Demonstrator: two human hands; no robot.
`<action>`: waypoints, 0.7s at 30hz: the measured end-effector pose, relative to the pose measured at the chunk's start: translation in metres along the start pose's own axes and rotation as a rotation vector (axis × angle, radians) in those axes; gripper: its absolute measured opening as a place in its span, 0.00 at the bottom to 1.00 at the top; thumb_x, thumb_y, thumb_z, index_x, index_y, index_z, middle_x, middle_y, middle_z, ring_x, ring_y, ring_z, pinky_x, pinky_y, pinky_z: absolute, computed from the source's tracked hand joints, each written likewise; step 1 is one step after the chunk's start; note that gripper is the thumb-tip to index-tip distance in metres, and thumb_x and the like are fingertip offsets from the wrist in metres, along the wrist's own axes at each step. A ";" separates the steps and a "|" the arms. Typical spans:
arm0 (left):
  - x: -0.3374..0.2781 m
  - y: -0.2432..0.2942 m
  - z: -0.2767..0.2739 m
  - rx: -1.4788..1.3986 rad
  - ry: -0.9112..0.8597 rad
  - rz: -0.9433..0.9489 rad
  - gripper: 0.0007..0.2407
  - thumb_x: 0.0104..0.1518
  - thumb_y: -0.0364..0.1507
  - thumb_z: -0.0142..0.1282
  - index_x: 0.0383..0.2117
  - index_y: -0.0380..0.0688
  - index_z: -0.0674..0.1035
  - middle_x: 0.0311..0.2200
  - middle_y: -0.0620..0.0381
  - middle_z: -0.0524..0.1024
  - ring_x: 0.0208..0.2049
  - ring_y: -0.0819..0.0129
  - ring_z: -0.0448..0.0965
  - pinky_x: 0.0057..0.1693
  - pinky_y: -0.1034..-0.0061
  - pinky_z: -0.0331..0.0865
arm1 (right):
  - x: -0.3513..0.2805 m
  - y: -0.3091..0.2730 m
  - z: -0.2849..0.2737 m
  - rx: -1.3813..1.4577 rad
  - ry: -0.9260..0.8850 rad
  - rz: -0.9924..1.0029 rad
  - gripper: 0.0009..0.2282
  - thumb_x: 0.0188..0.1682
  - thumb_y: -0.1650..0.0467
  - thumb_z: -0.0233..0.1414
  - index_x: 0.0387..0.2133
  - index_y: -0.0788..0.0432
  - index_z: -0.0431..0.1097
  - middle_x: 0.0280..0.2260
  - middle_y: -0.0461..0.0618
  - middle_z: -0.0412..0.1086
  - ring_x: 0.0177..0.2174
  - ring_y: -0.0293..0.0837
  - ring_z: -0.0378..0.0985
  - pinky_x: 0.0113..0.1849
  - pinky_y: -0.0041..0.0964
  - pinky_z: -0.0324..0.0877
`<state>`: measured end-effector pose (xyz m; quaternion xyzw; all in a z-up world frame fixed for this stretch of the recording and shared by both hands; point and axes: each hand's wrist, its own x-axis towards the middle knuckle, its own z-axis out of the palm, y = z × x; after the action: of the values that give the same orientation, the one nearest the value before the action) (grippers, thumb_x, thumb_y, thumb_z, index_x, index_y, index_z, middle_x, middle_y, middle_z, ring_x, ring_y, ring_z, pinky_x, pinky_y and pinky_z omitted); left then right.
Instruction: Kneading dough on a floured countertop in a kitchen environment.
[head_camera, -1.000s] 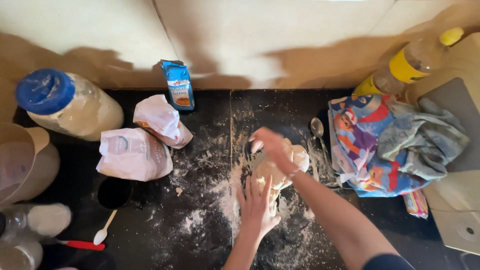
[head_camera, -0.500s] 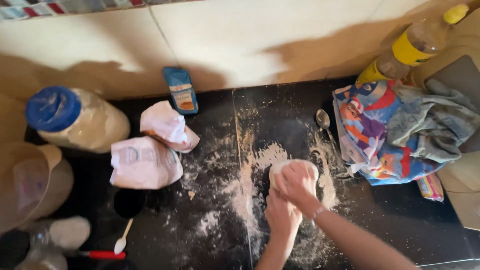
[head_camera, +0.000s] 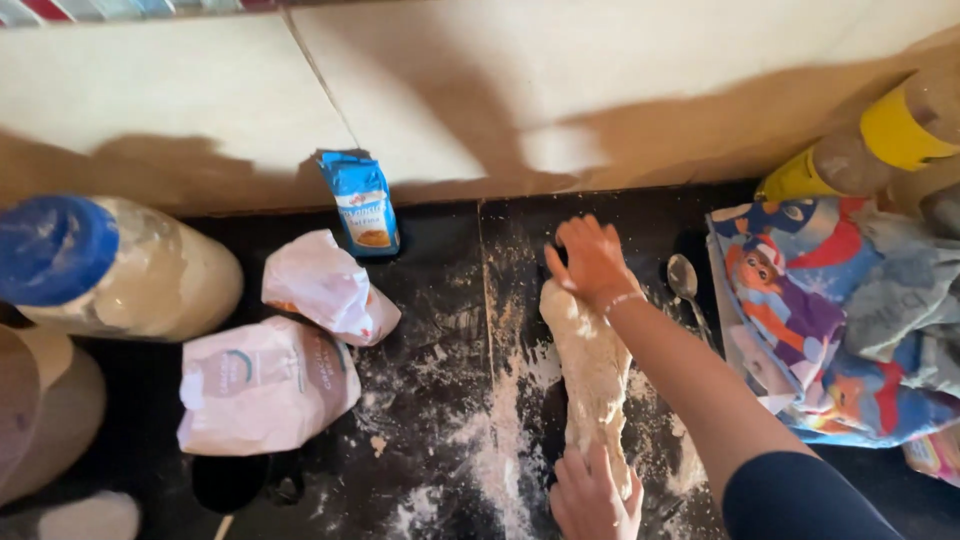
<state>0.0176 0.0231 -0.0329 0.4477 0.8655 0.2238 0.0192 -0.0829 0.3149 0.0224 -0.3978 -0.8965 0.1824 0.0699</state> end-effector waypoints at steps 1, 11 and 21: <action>0.003 -0.001 -0.001 0.002 -0.003 -0.009 0.24 0.33 0.45 0.73 0.35 0.54 0.74 0.31 0.53 0.69 0.27 0.54 0.69 0.23 0.60 0.64 | 0.012 0.015 0.018 0.001 -0.008 -0.004 0.13 0.53 0.61 0.37 0.36 0.54 0.64 0.38 0.48 0.63 0.41 0.45 0.61 0.52 0.52 0.54; 0.032 0.012 -0.112 -0.313 -0.701 -0.188 0.45 0.39 0.60 0.65 0.61 0.52 0.59 0.64 0.43 0.50 0.61 0.46 0.53 0.57 0.49 0.63 | -0.136 -0.054 -0.050 0.003 -0.484 0.261 0.28 0.51 0.49 0.29 0.32 0.48 0.76 0.25 0.48 0.67 0.28 0.47 0.67 0.28 0.39 0.60; 0.030 -0.029 -0.128 -0.399 -0.177 -0.166 0.06 0.56 0.34 0.56 0.28 0.58 0.86 0.28 0.62 0.84 0.13 0.67 0.76 0.21 0.73 0.66 | -0.221 -0.067 0.004 0.235 -0.410 0.416 0.22 0.59 0.56 0.28 0.21 0.54 0.59 0.25 0.47 0.60 0.34 0.43 0.68 0.53 0.52 0.53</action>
<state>-0.0525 -0.0147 0.0753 0.3803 0.8329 0.3479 0.2015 0.0187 0.1096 0.0491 -0.5165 -0.7641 0.3717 -0.1056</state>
